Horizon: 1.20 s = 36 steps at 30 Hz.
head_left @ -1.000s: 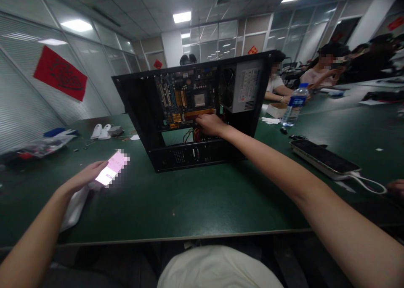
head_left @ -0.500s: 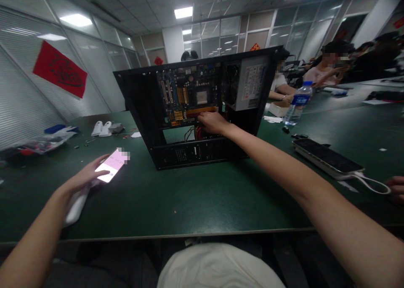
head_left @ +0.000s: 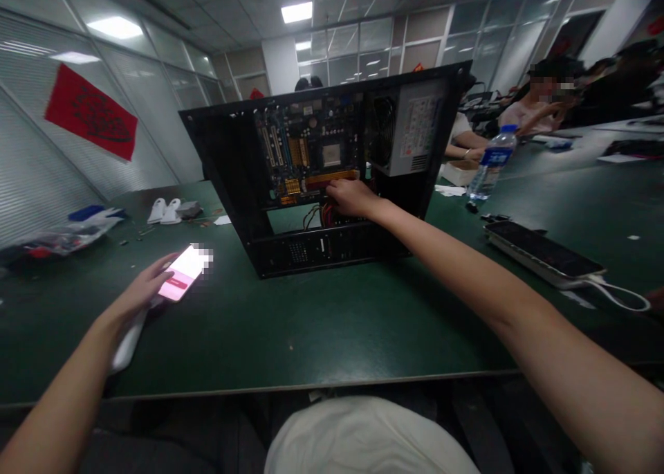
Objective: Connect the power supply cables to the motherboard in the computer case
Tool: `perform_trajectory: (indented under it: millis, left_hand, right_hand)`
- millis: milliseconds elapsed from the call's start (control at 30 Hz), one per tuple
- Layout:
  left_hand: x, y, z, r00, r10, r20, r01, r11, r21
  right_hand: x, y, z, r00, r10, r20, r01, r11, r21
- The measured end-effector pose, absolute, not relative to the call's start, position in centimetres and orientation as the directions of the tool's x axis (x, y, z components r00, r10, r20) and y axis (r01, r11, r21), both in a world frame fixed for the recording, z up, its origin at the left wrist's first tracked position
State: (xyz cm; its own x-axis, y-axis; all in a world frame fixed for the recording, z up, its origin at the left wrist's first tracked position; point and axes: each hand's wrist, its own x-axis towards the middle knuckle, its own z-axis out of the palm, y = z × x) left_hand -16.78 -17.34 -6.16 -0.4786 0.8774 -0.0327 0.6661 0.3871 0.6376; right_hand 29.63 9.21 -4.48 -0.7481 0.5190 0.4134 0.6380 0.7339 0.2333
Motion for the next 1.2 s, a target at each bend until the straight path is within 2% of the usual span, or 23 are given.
perform_trajectory:
  millis: [267, 433, 667, 767, 900, 1200]
  left_hand:
    - [-15.1, -17.3, -5.7, -0.531, 0.847, -0.011, 0.629, 0.403, 0.665]
    - [-14.4, -17.2, -5.5, -0.545, 0.837, -0.056, 0.584, 0.427, 0.691]
    - [-14.5, -16.8, -5.5, -0.517, 0.855, -0.043, 0.592, 0.393, 0.703]
    - [-15.6, -16.4, -5.4, -0.467, 0.884, -0.022, 0.68, 0.375, 0.63]
    - [-17.1, -15.8, -5.2, -0.454, 0.891, -0.028, 0.791, 0.417, 0.447]
    - [-16.3, -15.5, -5.5, -0.477, 0.877, -0.064, 0.826, 0.472, 0.309]
  right_hand:
    - [30.4, 9.0, -4.6, -0.745, 0.528, 0.407, 0.636, 0.746, 0.196]
    - [30.4, 8.9, -4.5, -0.744, 0.542, 0.391, 0.639, 0.748, 0.179]
    - [30.5, 8.6, -4.5, -0.74, 0.538, 0.405, 0.643, 0.743, 0.188]
    - [30.5, 8.4, -4.3, -0.742, 0.537, 0.402, 0.64, 0.746, 0.183]
    - [30.5, 8.4, -4.3, -0.742, 0.533, 0.406, 0.635, 0.753, 0.173]
    - [30.7, 8.5, -4.5, -0.728, 0.554, 0.405, 0.651, 0.744, 0.152]
